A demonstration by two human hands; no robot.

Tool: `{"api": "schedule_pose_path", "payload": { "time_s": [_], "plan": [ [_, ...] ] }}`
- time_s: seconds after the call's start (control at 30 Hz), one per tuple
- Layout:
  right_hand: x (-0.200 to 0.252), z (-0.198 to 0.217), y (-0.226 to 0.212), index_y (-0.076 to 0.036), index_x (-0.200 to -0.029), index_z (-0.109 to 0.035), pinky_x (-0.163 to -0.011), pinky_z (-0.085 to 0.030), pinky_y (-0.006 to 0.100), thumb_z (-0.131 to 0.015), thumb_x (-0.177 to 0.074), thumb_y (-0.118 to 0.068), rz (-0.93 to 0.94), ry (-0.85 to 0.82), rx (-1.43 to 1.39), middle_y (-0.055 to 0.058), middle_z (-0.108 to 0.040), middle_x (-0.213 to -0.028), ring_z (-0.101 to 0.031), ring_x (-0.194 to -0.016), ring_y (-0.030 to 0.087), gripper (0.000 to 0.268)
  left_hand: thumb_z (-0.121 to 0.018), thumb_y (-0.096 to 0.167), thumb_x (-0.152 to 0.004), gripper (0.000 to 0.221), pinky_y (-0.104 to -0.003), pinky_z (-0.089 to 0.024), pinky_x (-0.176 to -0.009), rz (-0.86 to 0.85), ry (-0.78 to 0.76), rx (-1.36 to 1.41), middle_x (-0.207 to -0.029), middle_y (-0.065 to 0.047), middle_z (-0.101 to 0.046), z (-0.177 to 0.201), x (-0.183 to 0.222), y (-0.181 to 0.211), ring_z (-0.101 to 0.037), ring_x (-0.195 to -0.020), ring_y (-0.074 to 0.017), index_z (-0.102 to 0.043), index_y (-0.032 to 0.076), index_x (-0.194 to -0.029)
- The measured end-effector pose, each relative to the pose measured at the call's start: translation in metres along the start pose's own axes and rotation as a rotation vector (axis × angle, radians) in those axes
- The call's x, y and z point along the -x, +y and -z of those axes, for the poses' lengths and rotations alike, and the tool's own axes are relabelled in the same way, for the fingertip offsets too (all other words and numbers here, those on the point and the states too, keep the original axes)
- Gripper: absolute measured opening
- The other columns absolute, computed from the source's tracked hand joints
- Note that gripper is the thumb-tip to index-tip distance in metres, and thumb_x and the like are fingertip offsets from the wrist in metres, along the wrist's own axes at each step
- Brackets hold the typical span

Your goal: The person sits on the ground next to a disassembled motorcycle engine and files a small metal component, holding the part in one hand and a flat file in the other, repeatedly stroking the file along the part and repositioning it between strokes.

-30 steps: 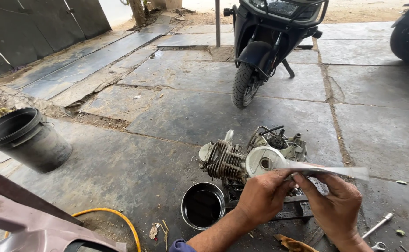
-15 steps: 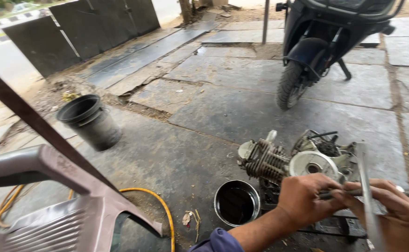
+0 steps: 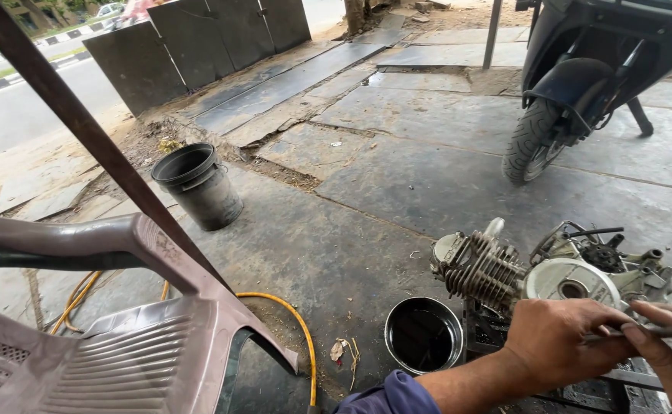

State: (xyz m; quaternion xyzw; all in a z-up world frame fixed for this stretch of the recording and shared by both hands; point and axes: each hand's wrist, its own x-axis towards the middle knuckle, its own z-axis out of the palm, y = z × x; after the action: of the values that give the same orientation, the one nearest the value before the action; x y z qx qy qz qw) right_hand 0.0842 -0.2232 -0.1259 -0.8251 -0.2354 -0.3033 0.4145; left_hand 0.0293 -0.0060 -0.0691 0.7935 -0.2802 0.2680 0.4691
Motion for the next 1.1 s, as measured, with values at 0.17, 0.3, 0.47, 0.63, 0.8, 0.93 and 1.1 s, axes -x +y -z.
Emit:
{"api": "schedule_pose_path", "payload": {
  "time_s": [0.17, 0.3, 0.47, 0.63, 0.8, 0.93, 1.1],
  "plan": [
    [0.018, -0.023, 0.058, -0.003, -0.114, -0.070, -0.101, -0.059, 0.037, -0.075, -0.093, -0.022, -0.032, 0.028, -0.129, 0.014, -0.070, -0.113, -0.072, -0.103, 0.023, 0.029, -0.068, 0.047, -0.102, 0.035, -0.022, -0.062, -0.068, 0.099, -0.057, -0.024, -0.096, 0.002, -0.075, 0.013, -0.009, 0.013, -0.076, -0.081, -0.0082, -0.074, 0.017, -0.119],
    [0.007, -0.001, -0.014, -0.002, -0.117, -0.072, -0.098, -0.060, 0.035, -0.076, -0.094, -0.020, -0.067, 0.050, -0.128, 0.014, -0.072, -0.108, -0.073, -0.099, 0.021, 0.029, -0.068, 0.047, -0.103, 0.038, -0.025, -0.065, -0.075, -0.048, -0.049, -0.107, -0.113, 0.001, -0.074, 0.011, -0.011, 0.008, -0.077, -0.091, -0.0124, -0.071, 0.015, -0.123],
    [-0.012, 0.021, -0.087, -0.004, -0.125, -0.072, -0.105, -0.058, 0.041, -0.069, -0.098, -0.017, -0.250, -0.014, -0.178, 0.016, -0.076, -0.108, -0.073, -0.104, 0.024, 0.030, -0.059, 0.039, -0.111, 0.031, -0.027, -0.064, -0.080, -0.052, -0.133, 0.088, -0.111, -0.002, -0.074, 0.027, -0.010, 0.020, -0.076, -0.093, -0.0162, -0.065, 0.016, -0.129],
    [-0.016, 0.026, -0.121, -0.008, -0.126, -0.069, -0.107, -0.054, 0.040, -0.065, -0.098, -0.023, -0.199, 0.026, -0.299, 0.013, -0.073, -0.116, -0.069, -0.116, 0.022, 0.031, -0.064, 0.030, -0.103, 0.030, -0.031, -0.063, -0.075, -0.019, -0.138, 0.070, -0.101, -0.008, -0.075, 0.034, -0.015, 0.031, -0.076, -0.087, -0.0218, -0.071, 0.013, -0.126],
    [-0.012, 0.028, -0.096, -0.009, -0.117, -0.073, -0.105, -0.056, 0.038, -0.078, -0.087, -0.027, 0.154, 0.047, 0.141, 0.007, -0.075, -0.113, -0.070, -0.118, 0.020, 0.036, -0.075, 0.044, -0.100, 0.028, -0.024, -0.065, -0.074, -0.016, -0.075, -0.054, -0.091, 0.003, -0.075, 0.018, -0.009, 0.015, -0.076, -0.076, -0.0094, -0.073, 0.017, -0.103],
    [0.004, 0.022, -0.058, -0.013, -0.112, -0.075, -0.094, -0.059, 0.036, -0.081, -0.078, -0.028, 0.114, 0.035, 0.154, 0.006, -0.074, -0.111, -0.071, -0.105, 0.016, 0.037, -0.075, 0.044, -0.098, 0.032, -0.029, -0.064, -0.075, -0.037, -0.050, -0.142, -0.090, -0.002, -0.076, 0.032, -0.016, 0.032, -0.076, -0.081, -0.0139, -0.075, 0.016, -0.114],
    [0.015, 0.015, -0.056, -0.009, -0.115, -0.074, -0.104, -0.059, 0.040, -0.073, -0.097, -0.024, -0.110, 0.097, -0.012, 0.010, -0.070, -0.117, -0.070, -0.112, 0.018, 0.023, -0.066, 0.041, -0.103, 0.040, -0.034, -0.062, -0.083, -0.181, 0.007, 0.024, -0.113, -0.013, -0.072, 0.043, -0.020, 0.051, -0.074, -0.096, -0.0263, -0.064, 0.006, -0.123]
  ]
}}
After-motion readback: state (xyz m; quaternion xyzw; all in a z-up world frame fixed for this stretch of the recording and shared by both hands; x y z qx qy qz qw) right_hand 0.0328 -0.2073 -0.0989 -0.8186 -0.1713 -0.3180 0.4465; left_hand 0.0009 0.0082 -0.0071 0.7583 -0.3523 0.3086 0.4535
